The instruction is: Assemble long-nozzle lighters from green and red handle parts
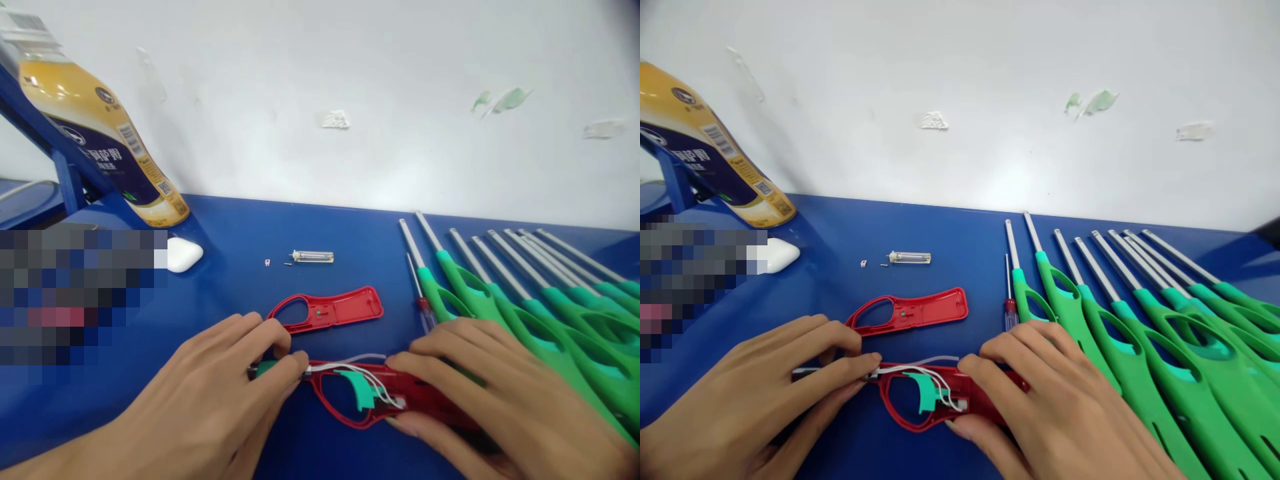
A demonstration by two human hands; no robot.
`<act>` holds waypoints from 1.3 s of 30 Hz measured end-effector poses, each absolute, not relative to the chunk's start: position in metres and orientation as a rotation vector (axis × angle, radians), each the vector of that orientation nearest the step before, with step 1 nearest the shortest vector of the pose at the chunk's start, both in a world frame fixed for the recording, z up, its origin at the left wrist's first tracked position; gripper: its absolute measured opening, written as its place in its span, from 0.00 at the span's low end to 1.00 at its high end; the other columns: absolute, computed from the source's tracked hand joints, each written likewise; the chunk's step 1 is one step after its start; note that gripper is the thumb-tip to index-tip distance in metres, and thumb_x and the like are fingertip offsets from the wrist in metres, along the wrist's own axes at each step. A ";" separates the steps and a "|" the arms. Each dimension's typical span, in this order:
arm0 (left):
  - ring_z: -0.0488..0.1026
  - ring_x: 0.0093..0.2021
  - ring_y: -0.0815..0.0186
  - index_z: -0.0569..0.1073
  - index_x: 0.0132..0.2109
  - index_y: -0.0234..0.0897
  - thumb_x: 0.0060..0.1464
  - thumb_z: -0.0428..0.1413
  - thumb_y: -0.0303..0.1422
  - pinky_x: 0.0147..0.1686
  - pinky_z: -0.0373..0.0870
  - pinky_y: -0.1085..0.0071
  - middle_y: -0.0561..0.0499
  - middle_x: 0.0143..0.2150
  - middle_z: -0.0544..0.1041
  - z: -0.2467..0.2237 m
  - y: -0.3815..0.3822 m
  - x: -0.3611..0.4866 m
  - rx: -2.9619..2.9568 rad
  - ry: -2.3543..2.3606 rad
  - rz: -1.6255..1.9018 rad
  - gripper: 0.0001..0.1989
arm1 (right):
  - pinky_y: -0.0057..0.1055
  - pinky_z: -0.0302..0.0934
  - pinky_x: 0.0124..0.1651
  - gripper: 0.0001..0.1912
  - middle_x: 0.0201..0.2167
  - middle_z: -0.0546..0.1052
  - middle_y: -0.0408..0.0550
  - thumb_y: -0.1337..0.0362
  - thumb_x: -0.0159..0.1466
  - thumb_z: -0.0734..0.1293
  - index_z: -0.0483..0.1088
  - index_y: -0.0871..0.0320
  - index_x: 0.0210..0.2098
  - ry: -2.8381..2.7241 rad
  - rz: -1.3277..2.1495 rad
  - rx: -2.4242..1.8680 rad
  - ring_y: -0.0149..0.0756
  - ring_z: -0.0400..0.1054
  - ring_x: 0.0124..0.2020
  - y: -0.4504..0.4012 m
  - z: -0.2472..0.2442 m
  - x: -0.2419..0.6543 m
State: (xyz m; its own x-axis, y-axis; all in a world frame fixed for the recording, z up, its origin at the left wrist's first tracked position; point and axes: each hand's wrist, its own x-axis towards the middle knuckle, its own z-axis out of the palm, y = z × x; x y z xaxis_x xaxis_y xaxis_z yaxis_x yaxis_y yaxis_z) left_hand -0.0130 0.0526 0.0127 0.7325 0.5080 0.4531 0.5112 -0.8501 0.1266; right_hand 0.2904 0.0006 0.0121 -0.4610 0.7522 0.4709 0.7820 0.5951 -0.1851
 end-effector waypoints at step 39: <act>0.73 0.34 0.68 0.79 0.46 0.41 0.76 0.52 0.27 0.33 0.71 0.72 0.53 0.39 0.78 0.016 0.054 0.001 -3.038 -0.838 -0.973 0.11 | 0.32 0.67 0.45 0.17 0.37 0.80 0.39 0.53 0.82 0.58 0.78 0.45 0.49 -2.336 -0.077 -1.196 0.32 0.77 0.36 -0.004 0.018 0.276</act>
